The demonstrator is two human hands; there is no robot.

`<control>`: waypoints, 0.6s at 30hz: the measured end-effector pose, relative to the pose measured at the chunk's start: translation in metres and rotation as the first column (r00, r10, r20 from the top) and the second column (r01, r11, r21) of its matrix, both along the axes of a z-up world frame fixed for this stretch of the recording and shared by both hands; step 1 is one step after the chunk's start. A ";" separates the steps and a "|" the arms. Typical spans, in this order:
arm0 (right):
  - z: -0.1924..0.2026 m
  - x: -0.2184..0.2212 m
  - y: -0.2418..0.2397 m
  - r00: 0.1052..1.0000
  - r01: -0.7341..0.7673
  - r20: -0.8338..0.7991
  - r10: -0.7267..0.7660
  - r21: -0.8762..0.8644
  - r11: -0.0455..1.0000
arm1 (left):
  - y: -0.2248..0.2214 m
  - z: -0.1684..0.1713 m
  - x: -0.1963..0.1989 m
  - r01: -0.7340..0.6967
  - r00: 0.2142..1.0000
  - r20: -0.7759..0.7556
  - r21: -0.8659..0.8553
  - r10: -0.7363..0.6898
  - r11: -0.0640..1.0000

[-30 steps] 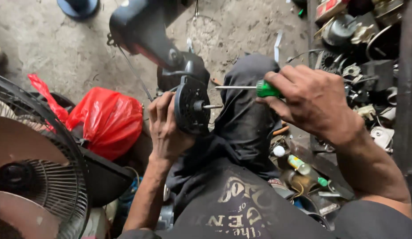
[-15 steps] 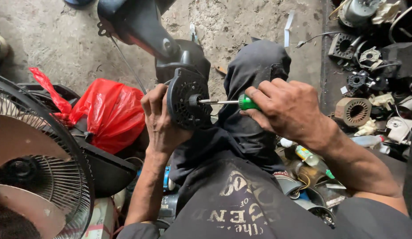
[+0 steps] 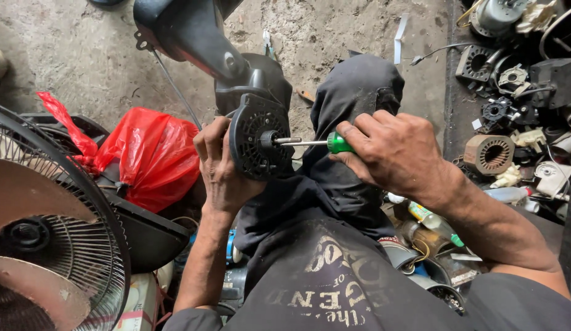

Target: Repairing a fan motor by disassembling the housing and adjusting internal wiring using pliers and a screwdriver.

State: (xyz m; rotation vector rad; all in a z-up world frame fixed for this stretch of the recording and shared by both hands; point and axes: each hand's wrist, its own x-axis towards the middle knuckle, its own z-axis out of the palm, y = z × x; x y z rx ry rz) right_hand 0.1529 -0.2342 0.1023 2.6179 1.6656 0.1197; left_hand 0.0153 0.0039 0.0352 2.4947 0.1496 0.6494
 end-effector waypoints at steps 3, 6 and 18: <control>0.000 0.000 0.001 1.000 -0.002 0.017 0.002 -0.007 1.000 | 0.000 0.000 0.000 -0.006 1.000 0.005 0.015 0.006 1.000; 0.000 0.000 0.001 1.000 0.005 0.029 -0.004 -0.012 1.000 | 0.001 -0.002 0.001 -0.001 1.000 0.009 0.005 0.001 1.000; -0.002 -0.003 0.008 0.994 -0.009 0.111 0.018 -0.081 0.997 | -0.001 -0.006 -0.003 0.003 1.000 0.008 0.004 -0.003 1.000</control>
